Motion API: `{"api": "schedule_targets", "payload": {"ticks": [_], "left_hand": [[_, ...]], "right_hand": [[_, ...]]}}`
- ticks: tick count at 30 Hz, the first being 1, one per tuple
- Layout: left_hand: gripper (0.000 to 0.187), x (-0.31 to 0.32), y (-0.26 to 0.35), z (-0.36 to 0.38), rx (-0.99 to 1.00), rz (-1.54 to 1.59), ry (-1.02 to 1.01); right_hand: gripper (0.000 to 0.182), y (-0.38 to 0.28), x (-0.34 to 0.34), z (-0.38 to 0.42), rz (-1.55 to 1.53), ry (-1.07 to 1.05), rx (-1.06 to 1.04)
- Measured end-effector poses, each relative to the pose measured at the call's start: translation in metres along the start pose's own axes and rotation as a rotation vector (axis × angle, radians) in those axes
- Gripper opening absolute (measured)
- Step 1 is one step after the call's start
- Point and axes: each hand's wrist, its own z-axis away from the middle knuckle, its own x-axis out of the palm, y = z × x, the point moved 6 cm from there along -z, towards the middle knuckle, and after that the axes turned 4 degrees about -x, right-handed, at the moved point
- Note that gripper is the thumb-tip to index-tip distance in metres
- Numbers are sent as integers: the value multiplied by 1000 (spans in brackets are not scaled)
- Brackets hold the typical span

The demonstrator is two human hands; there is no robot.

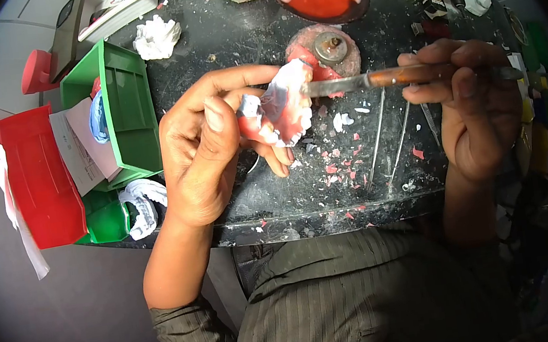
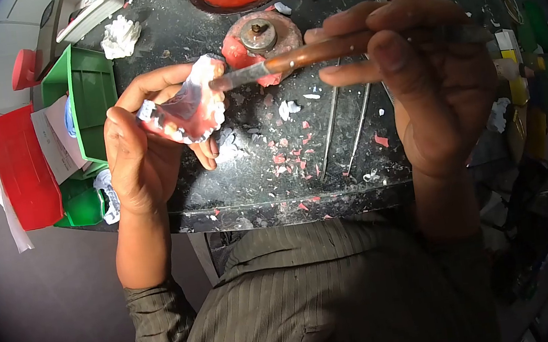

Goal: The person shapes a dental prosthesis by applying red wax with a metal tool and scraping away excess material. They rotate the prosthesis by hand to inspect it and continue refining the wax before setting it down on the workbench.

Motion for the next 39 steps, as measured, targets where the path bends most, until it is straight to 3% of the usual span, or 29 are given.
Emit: {"api": "schedule_targets", "payload": {"ticks": [6,27,33,35,39], "left_hand": [[61,0,0,-1,-4,13,2],[59,-2,-4,-1,3,89,-62],[57,1,3,-1,63,139,-92],[86,2,3,-1,6,-5,-33],[86,4,5,-1,22,-1,-21]], "right_hand": [[38,0,2,1,28,-22,-93],[39,-3,7,3,147,-3,-105],[41,-2,3,2,57,24,-70],[41,-1,2,2,63,32,-81],[41,2,1,4,21,72,-56]]}}
